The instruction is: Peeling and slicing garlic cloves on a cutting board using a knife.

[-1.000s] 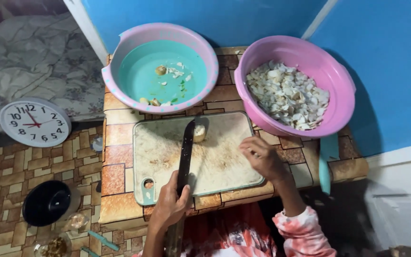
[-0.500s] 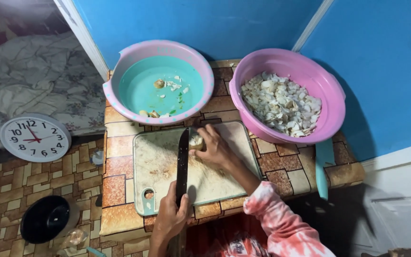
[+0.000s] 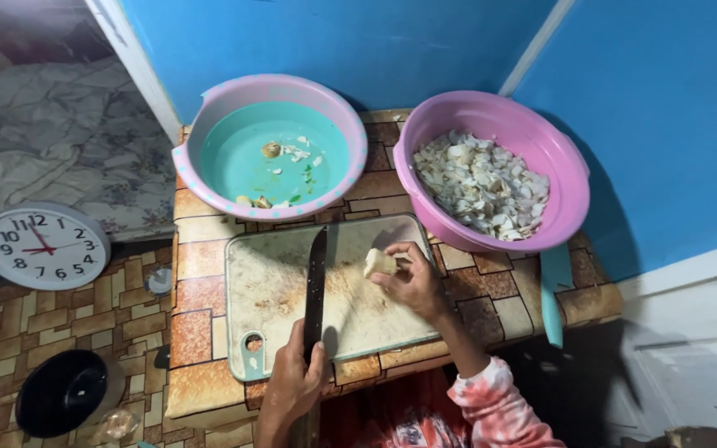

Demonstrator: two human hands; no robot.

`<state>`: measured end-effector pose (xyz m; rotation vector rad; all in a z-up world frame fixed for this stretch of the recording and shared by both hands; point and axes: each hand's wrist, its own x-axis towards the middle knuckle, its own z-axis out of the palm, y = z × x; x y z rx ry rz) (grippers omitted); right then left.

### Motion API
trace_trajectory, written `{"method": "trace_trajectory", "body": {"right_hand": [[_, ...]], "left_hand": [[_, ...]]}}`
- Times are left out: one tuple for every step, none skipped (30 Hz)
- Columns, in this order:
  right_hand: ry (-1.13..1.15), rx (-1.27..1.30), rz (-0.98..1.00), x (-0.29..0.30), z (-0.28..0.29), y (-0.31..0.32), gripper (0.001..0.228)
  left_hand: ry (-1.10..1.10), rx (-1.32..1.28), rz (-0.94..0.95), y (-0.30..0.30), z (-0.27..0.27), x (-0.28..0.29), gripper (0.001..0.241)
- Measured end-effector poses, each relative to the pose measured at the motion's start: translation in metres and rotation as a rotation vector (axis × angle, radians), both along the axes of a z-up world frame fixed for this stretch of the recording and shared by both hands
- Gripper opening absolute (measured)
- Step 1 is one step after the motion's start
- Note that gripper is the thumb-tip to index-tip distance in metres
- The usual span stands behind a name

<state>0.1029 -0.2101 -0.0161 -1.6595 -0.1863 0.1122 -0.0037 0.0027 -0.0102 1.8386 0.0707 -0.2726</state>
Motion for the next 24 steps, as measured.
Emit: {"method": "trace_trajectory", "body": {"right_hand": [[0.001,-0.001,-0.009,-0.002,-0.006,-0.006,0.043],[0.015,0.092,0.026,-0.003,-0.012,-0.010,0.052],[0.029,0.186,0.061,-0.004,-0.018,-0.014,0.061],[0.027,0.188,0.059,-0.007,-0.015,-0.014,0.061],[0.144,0.289,0.065,-0.009,-0.012,-0.014,0.060],[0.261,0.389,0.073,-0.012,-0.008,-0.014,0.059],[0.260,0.391,0.074,-0.013,-0.007,-0.013,0.059],[0.253,0.500,0.162,-0.013,-0.006,-0.012,0.055],[0.245,0.609,0.251,-0.014,-0.005,-0.011,0.051],[0.244,0.610,0.253,-0.014,-0.007,-0.012,0.051],[0.267,0.628,0.263,-0.014,-0.009,-0.011,0.045],[0.291,0.646,0.274,-0.013,-0.011,-0.011,0.039],[0.290,0.648,0.278,-0.012,-0.009,-0.007,0.039],[0.245,0.584,0.221,-0.011,-0.007,-0.003,0.042],[0.199,0.519,0.165,-0.009,-0.004,0.001,0.044],[0.196,0.521,0.170,-0.007,-0.006,0.001,0.044],[0.193,0.272,0.109,-0.004,-0.007,0.001,0.048],[0.187,0.023,0.047,-0.001,-0.009,0.002,0.052],[0.181,0.026,0.050,0.001,-0.012,0.003,0.052],[0.120,-0.015,0.060,0.003,-0.015,0.004,0.056],[0.059,-0.057,0.069,0.006,-0.018,0.005,0.060],[0.056,-0.056,0.069,0.007,-0.021,0.006,0.060],[0.050,-0.002,0.065,0.009,-0.025,0.008,0.056],[0.045,0.052,0.061,0.011,-0.029,0.009,0.051]], "left_hand": [[0.001,-0.001,-0.009,-0.001,-0.001,0.000,0.025],[-0.013,-0.005,-0.010,-0.001,-0.002,0.000,0.024],[-0.027,-0.009,-0.011,-0.001,-0.003,0.000,0.023],[-0.027,-0.006,-0.013,0.001,-0.033,0.002,0.023],[-0.218,0.024,-0.039,0.004,-0.063,0.005,0.024],[-0.408,0.055,-0.063,0.007,-0.092,0.008,0.026],[-0.409,0.056,-0.063,0.005,-0.086,0.006,0.026],[-0.387,0.019,-0.084,0.002,-0.079,0.004,0.026],[-0.365,-0.018,-0.105,0.001,-0.072,0.002,0.026],[-0.367,-0.016,-0.104,-0.003,-0.059,-0.002,0.026],[-0.272,-0.084,-0.107,-0.006,-0.045,-0.006,0.025],[-0.177,-0.150,-0.107,-0.008,-0.031,-0.009,0.024],[-0.178,-0.148,-0.105,-0.009,-0.025,-0.009,0.024],[-0.178,-0.171,-0.093,-0.010,-0.018,-0.009,0.021],[-0.178,-0.195,-0.081,-0.010,-0.011,-0.008,0.018],[-0.182,-0.192,-0.078,-0.009,-0.010,-0.008,0.018],[-0.167,-0.236,-0.031,-0.008,-0.009,-0.007,0.018],[-0.154,-0.280,0.014,-0.006,-0.007,-0.005,0.019],[-0.159,-0.276,0.016,-0.005,-0.004,-0.004,0.019],[-0.134,-0.333,0.089,-0.004,-0.001,-0.002,0.020],[-0.109,-0.389,0.162,-0.003,0.002,0.000,0.021],[-0.112,-0.388,0.162,-0.004,0.008,0.000,0.021],[-0.077,-0.413,0.236,-0.004,0.014,0.000,0.026],[-0.042,-0.437,0.311,-0.005,0.019,0.001,0.031]]}}
